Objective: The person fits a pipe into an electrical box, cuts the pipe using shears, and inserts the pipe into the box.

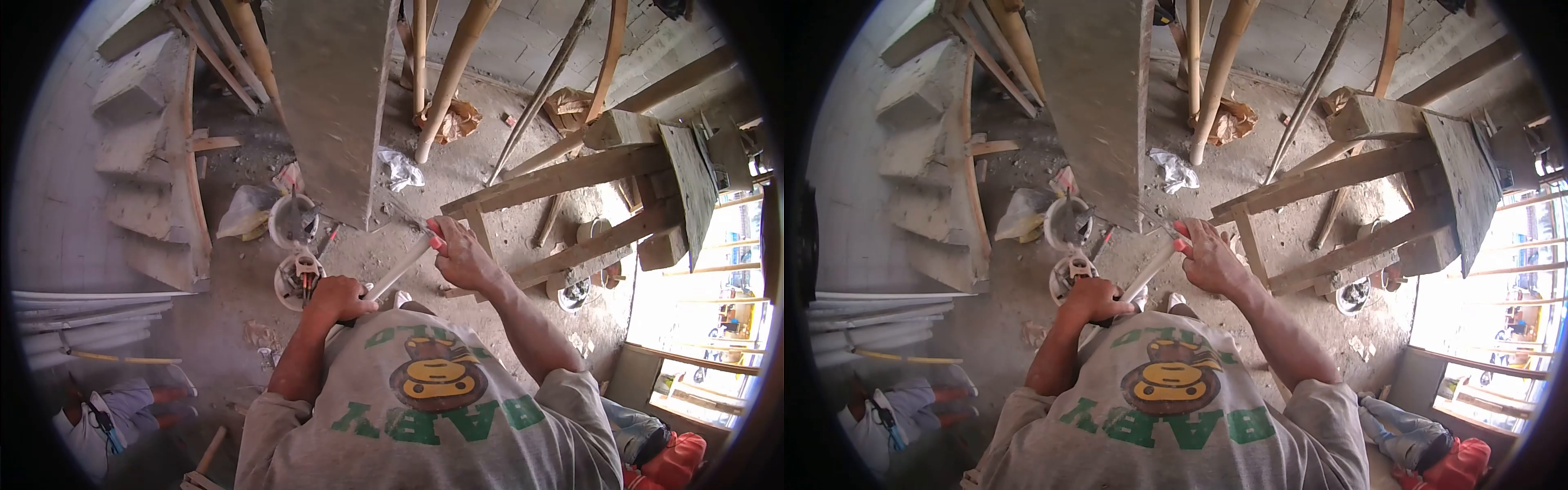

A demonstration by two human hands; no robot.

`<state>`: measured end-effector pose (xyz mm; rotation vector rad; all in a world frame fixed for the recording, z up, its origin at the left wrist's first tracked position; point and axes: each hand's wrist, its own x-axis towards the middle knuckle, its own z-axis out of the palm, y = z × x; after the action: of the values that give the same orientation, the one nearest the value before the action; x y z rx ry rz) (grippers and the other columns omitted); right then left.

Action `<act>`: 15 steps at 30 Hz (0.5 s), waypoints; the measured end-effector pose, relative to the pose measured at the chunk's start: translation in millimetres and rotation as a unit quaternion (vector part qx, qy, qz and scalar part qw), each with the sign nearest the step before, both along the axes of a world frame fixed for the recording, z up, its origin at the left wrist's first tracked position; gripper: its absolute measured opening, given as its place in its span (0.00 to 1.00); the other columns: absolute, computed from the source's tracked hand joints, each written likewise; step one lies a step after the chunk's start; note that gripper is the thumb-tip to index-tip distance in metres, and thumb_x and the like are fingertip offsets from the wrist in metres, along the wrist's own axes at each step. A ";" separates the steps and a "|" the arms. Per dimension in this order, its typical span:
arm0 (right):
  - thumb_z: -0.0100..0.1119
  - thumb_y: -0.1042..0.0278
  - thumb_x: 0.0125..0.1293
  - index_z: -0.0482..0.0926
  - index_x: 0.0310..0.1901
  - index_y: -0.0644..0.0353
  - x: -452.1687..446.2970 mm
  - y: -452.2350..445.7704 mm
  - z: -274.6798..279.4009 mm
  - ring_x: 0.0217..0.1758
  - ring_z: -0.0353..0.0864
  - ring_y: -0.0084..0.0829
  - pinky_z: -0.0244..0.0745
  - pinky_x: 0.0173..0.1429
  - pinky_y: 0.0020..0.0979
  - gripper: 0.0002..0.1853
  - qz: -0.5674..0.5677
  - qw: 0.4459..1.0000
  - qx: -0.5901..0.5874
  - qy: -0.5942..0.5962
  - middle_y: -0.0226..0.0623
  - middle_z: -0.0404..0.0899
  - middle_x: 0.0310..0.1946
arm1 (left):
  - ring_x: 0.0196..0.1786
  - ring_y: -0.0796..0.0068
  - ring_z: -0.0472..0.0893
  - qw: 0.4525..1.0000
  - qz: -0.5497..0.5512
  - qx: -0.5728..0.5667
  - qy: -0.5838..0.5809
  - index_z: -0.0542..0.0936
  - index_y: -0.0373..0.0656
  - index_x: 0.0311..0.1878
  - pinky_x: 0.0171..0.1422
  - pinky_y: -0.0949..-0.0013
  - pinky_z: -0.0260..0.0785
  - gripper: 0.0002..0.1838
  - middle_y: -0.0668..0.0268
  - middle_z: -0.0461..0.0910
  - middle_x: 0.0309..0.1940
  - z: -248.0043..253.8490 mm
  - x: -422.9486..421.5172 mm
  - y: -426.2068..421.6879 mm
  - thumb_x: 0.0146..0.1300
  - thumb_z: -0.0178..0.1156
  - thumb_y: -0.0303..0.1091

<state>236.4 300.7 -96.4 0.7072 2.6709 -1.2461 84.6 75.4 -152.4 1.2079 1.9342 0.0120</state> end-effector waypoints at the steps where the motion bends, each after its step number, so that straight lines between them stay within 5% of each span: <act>1: 0.52 0.73 0.64 0.66 0.61 0.59 0.1 0.3 1.0 0.68 0.67 0.52 0.59 0.69 0.54 0.22 0.004 1.000 0.008 0.004 0.50 0.70 0.60 | 0.44 0.55 0.85 1.000 -0.001 -0.001 0.000 0.88 0.49 0.44 0.51 0.55 0.75 0.29 0.55 0.86 0.37 -0.1 -0.9 -0.8 0.52 0.60 0.63; 4: 0.51 0.75 0.59 0.65 0.63 0.63 0.6 -1.6 -1.6 0.62 0.72 0.54 0.66 0.67 0.46 0.28 0.014 0.999 0.020 0.042 0.55 0.72 0.56 | 0.44 0.55 0.86 1.000 -0.008 -0.005 0.011 0.88 0.49 0.43 0.51 0.56 0.76 0.29 0.55 0.86 0.37 2.8 -2.8 0.0 0.51 0.60 0.63; 10: 0.51 0.69 0.68 0.64 0.63 0.60 -7.5 0.0 1.8 0.68 0.66 0.55 0.61 0.70 0.53 0.22 0.027 0.999 -0.005 0.038 0.56 0.69 0.60 | 0.43 0.56 0.86 1.000 -0.019 -0.010 0.012 0.88 0.49 0.43 0.50 0.56 0.76 0.29 0.55 0.86 0.36 4.3 -0.9 4.1 0.51 0.60 0.63; 15: 0.50 0.74 0.63 0.64 0.63 0.61 -5.1 -2.7 7.1 0.65 0.69 0.56 0.63 0.70 0.49 0.25 0.044 0.998 0.029 0.027 0.57 0.71 0.59 | 0.42 0.55 0.86 1.000 -0.011 0.006 0.017 0.89 0.49 0.42 0.50 0.55 0.76 0.29 0.55 0.86 0.35 -1.7 -1.1 2.4 0.51 0.60 0.64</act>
<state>231.4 298.0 -89.2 0.5651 2.7580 -1.1878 83.5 77.8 -154.0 1.2434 1.9521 -0.0082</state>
